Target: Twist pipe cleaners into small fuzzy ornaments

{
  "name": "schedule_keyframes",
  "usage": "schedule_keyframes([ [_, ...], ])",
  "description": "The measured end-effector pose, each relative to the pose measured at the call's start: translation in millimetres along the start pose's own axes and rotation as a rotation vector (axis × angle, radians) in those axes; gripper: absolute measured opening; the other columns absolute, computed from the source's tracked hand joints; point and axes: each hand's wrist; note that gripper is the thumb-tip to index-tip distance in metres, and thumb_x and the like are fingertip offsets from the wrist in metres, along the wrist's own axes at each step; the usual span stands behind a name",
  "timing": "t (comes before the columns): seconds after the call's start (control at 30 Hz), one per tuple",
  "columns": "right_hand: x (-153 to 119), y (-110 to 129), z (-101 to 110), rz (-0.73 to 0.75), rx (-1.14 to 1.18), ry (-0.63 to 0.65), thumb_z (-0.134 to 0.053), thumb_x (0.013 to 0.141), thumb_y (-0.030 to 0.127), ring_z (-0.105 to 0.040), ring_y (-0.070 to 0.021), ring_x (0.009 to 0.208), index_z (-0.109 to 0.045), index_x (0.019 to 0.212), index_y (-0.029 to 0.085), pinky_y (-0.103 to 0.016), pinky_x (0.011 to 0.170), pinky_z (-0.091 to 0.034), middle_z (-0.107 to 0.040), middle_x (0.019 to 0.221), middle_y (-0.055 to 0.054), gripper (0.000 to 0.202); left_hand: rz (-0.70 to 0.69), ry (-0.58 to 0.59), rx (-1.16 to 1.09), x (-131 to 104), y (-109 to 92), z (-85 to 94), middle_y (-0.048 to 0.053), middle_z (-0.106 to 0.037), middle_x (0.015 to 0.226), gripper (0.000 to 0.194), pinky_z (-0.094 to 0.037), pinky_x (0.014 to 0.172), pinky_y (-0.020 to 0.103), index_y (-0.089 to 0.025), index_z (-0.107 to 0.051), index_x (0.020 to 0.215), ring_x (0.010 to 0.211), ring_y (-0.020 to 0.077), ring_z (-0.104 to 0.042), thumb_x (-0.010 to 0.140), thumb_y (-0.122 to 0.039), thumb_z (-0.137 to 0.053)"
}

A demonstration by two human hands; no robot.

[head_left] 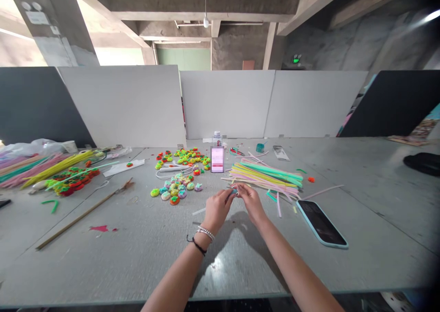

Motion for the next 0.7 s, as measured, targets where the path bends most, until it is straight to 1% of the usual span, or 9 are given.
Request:
schedule_keyframes([
  [0.13,0.6,-1.2,0.8,0.007,-0.023,0.011,-0.06,0.077,0.053,-0.06,-0.0213,0.083,-0.068,0.088,0.023,-0.029,0.07,-0.045,-0.069,0.092,-0.005,0.033,-0.027,-0.006,0.023,0.3,1.9,2.5,0.005,-0.07,0.089,0.032,-0.039,0.063,0.02,-0.024,-0.066,0.107,0.075,0.0129,-0.063,0.093,-0.036,-0.04],
  [0.27,1.2,-3.5,0.4,-0.011,-0.027,-0.023,-0.062,0.074,0.054,-0.06,-0.0213,0.08,-0.069,0.086,0.022,-0.03,0.068,-0.045,-0.069,0.089,-0.005,0.035,-0.033,0.021,0.053,1.7,1.9,5.5,0.005,-0.07,0.084,0.033,-0.037,0.06,0.02,-0.024,-0.065,0.109,0.072,0.0126,-0.063,0.094,-0.036,-0.038],
  [0.37,2.6,-5.8,1.8,-0.021,-0.007,-0.032,-0.064,0.073,0.054,-0.06,-0.0217,0.082,-0.069,0.087,0.021,-0.03,0.068,-0.046,-0.069,0.089,-0.005,0.036,-0.036,0.047,0.067,2.4,-0.4,6.5,0.006,-0.07,0.093,0.036,-0.039,0.063,0.021,-0.022,-0.063,0.109,0.078,0.014,-0.064,0.094,-0.04,-0.036],
  [0.43,4.7,-7.1,4.7,-0.021,0.014,-0.037,-0.064,0.073,0.054,-0.06,-0.0219,0.084,-0.069,0.087,0.021,-0.03,0.069,-0.045,-0.069,0.09,-0.005,0.036,-0.031,0.065,0.085,2.6,-1.7,6.4,0.006,-0.069,0.099,0.037,-0.039,0.064,0.022,-0.023,-0.06,0.112,0.081,0.0154,-0.064,0.093,-0.044,-0.036],
  [0.53,9.6,-7.7,12.4,-0.011,0.05,-0.117,-0.063,0.073,0.054,-0.059,-0.0214,0.082,-0.068,0.086,0.021,-0.029,0.067,-0.045,-0.068,0.09,-0.005,0.036,-0.028,0.124,0.139,2.5,-2.1,6.3,0.005,-0.071,0.09,0.04,-0.036,0.057,0.022,-0.022,-0.055,0.115,0.075,0.0167,-0.065,0.091,-0.049,-0.037],
  [0.63,14.2,-5.5,20.3,0.025,0.069,-0.221,-0.06,0.075,0.056,-0.059,-0.0211,0.083,-0.065,0.084,0.021,-0.028,0.064,-0.045,-0.067,0.092,-0.006,0.037,-0.042,0.164,0.189,1.8,-1.9,7.1,0.004,-0.071,0.082,0.038,-0.031,0.053,0.022,-0.022,-0.059,0.105,0.069,0.0159,-0.065,0.093,-0.047,-0.033],
  [0.7,15.3,-3.5,22.3,0.037,0.093,-0.217,-0.058,0.076,0.058,-0.059,-0.0213,0.087,-0.063,0.091,0.022,-0.027,0.064,-0.044,-0.066,0.097,-0.007,0.039,-0.056,0.164,0.2,1.3,-1.8,8.0,0.004,-0.071,0.081,0.038,-0.03,0.053,0.022,-0.021,-0.061,0.098,0.069,0.015,-0.065,0.095,-0.045,-0.031],
])
Point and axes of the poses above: each hand's wrist, its own x-axis towards the middle knuckle, its own z-axis out of the back of the hand, y = z × x
